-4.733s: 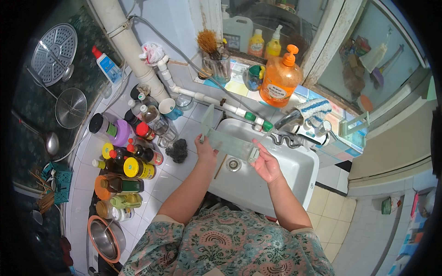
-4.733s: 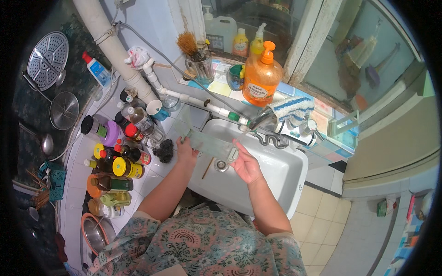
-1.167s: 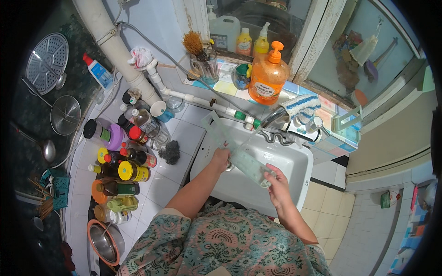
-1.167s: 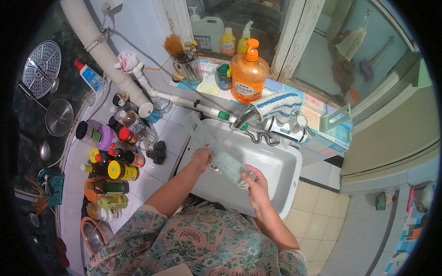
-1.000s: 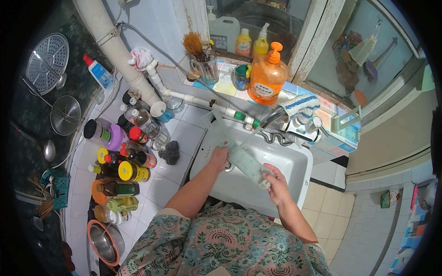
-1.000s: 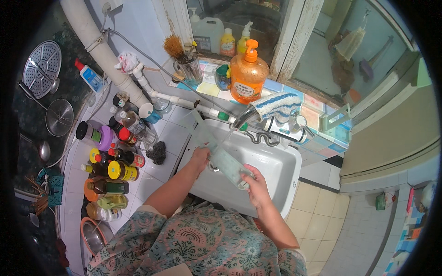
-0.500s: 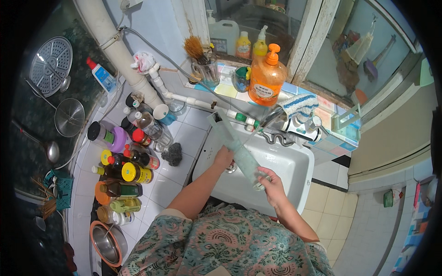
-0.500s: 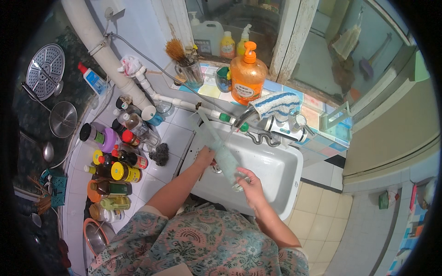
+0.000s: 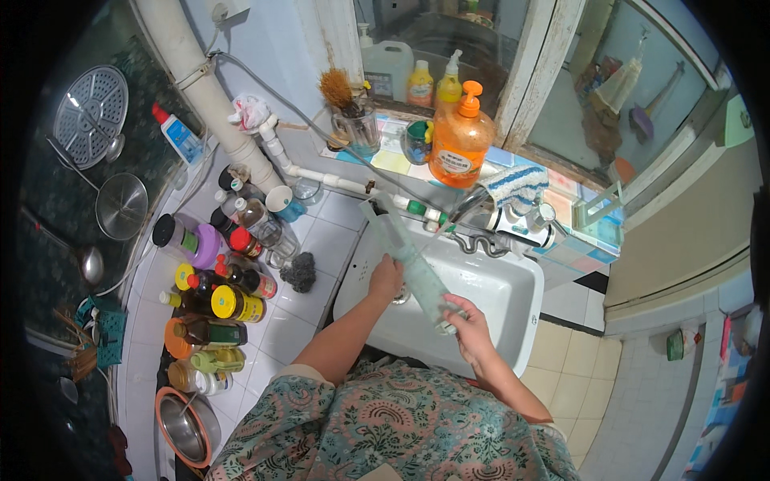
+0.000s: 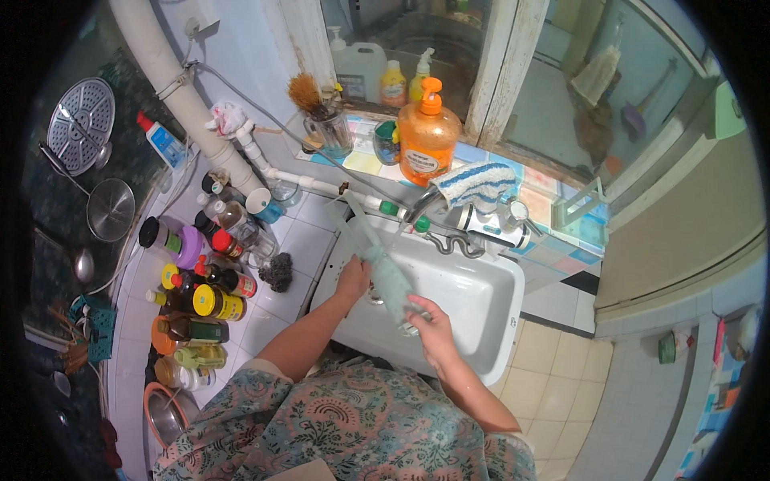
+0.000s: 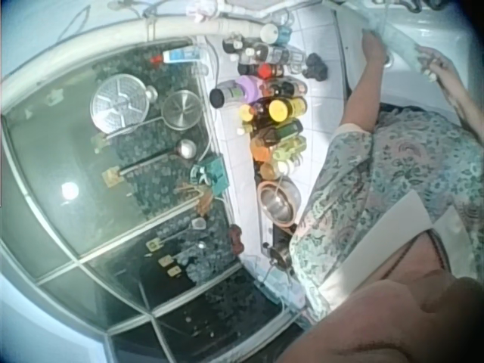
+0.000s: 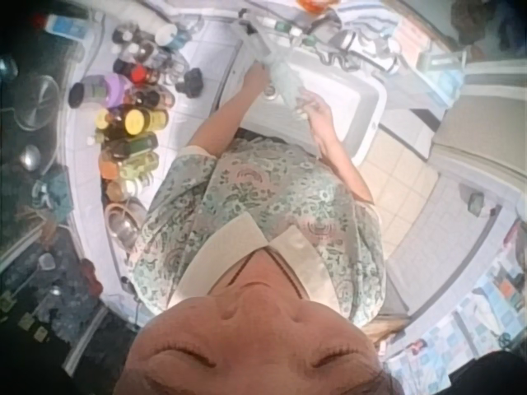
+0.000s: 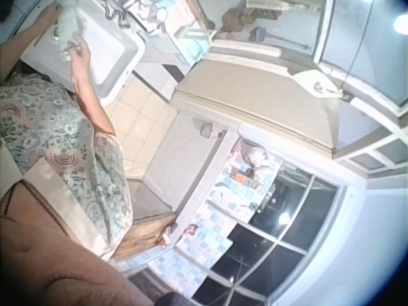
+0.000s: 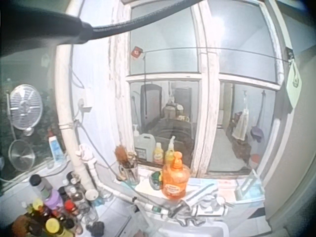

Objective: The person washes a rectangular plastic container and a pair of chopsticks in a kitchen sink. They use a steel wool scrubber to clean the container's interior and exterior, rinsing it repeatedly under running water. The person also scrubs the chopsticks and rinses them before placing the items aside.

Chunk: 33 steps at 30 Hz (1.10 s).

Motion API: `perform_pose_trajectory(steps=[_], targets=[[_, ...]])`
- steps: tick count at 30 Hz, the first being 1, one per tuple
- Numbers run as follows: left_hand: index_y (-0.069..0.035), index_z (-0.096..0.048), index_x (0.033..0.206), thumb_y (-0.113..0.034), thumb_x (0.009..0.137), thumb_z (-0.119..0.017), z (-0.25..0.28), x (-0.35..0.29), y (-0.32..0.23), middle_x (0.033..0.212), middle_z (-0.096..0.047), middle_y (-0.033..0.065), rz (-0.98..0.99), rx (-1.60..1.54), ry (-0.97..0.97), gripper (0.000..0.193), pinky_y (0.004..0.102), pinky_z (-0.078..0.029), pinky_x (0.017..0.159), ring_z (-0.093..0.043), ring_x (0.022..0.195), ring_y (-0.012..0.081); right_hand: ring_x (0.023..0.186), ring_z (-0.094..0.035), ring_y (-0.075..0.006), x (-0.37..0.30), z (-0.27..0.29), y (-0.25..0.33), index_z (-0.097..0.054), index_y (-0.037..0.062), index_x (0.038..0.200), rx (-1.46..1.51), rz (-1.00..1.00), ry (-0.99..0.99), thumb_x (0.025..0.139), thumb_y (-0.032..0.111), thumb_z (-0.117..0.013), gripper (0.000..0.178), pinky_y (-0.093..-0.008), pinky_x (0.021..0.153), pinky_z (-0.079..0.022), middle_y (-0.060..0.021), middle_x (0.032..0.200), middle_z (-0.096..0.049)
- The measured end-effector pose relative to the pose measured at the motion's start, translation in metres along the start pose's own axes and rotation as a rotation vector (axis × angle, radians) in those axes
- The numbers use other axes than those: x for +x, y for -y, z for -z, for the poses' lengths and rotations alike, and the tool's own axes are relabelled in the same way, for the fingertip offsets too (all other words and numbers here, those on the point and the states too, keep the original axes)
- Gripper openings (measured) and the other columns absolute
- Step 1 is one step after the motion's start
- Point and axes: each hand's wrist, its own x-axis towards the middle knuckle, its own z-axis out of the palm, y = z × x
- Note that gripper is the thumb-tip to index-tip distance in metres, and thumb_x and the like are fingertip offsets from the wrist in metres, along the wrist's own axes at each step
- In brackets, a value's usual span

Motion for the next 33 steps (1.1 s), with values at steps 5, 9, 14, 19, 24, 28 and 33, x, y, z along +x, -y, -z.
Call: perform_pose_trajectory(steps=[5, 9, 14, 19, 24, 28, 33], targets=[[0.007, -0.041, 0.117, -0.023, 0.086, -0.052, 0.006, 0.003, 0.019, 0.106, -0.055, 0.0233, 0.086, -0.413, 0.366, 0.044, 0.0419, -0.043, 0.089, -0.056, 0.099, 0.0336, 0.068, -0.053, -0.0064, -0.005, 0.002, 0.020, -0.058, 0.0030, 0.112, -0.053, -0.086, -0.097, 0.089, 0.011, -0.052, 0.025, -0.0193, 0.054, -0.040, -0.0010, 0.087, -0.059], [0.003, -0.022, 0.137, -0.028, 0.081, -0.062, 0.010, -0.022, 0.008, 0.133, -0.035, 0.0262, 0.007, 0.049, 0.114, 0.075, 0.0413, -0.030, 0.103, -0.034, 0.125, 0.0385, 0.073, -0.054, -0.0079, 0.004, 0.034, 0.010, -0.056, 0.0034, 0.114, -0.156, -0.146, -0.153, 0.090, 0.018, -0.050, 0.029, -0.0204, 0.058, -0.040, -0.0022, 0.090, -0.059], [-0.001, -0.022, 0.138, -0.026, 0.072, -0.068, 0.017, -0.063, -0.026, 0.138, -0.030, 0.0233, -0.723, -0.066, 0.599, 0.085, 0.0436, -0.023, 0.107, -0.026, 0.130, 0.0385, 0.078, -0.052, -0.0084, 0.022, 0.034, 0.001, -0.053, 0.0030, 0.117, -0.298, -0.220, -0.158, 0.089, 0.021, -0.053, 0.033, -0.0212, 0.060, -0.041, -0.0036, 0.094, -0.057], [-0.003, -0.030, 0.137, -0.028, 0.077, -0.066, 0.018, -0.073, -0.059, 0.142, -0.028, 0.0203, -0.668, -0.274, 0.695, 0.074, 0.0385, -0.031, 0.103, -0.032, 0.129, 0.0336, 0.103, -0.049, -0.0163, 0.052, 0.010, -0.003, -0.044, 0.0042, 0.129, -0.241, -0.241, -0.024, 0.087, 0.028, -0.056, 0.050, -0.0277, 0.079, -0.043, -0.0108, 0.115, -0.053], [-0.008, -0.033, 0.137, -0.032, 0.083, -0.063, 0.025, -0.051, -0.032, 0.125, -0.049, 0.0167, -0.405, -0.368, 0.445, 0.066, 0.0344, -0.036, 0.097, -0.046, 0.118, 0.0288, 0.107, -0.049, -0.0234, 0.061, -0.030, 0.010, -0.037, 0.0036, 0.134, -0.540, -0.094, -0.100, 0.091, 0.035, -0.050, 0.056, -0.0332, 0.090, -0.040, -0.0143, 0.120, -0.050], [-0.006, -0.044, 0.127, -0.030, 0.085, -0.061, 0.047, -0.039, -0.052, 0.115, -0.054, 0.0060, 0.053, -0.912, 0.530, 0.050, 0.0328, -0.040, 0.091, -0.051, 0.109, 0.0196, 0.113, -0.044, -0.0340, 0.109, -0.027, -0.035, -0.041, 0.0009, 0.129, -0.749, 0.448, 0.015, 0.093, 0.037, -0.043, 0.051, -0.0402, 0.099, -0.032, -0.0198, 0.127, -0.046], [-0.009, -0.049, 0.119, -0.027, 0.089, -0.057, 0.051, -0.035, -0.055, 0.111, -0.057, 0.0047, 0.301, -1.419, 0.460, 0.036, 0.0314, -0.049, 0.081, -0.058, 0.099, 0.0165, 0.104, -0.049, -0.0347, 0.106, -0.064, -0.007, -0.053, 0.0040, 0.114, -1.185, 0.704, -0.102, 0.093, 0.035, -0.041, 0.040, -0.0412, 0.089, -0.038, -0.0181, 0.114, -0.054]])
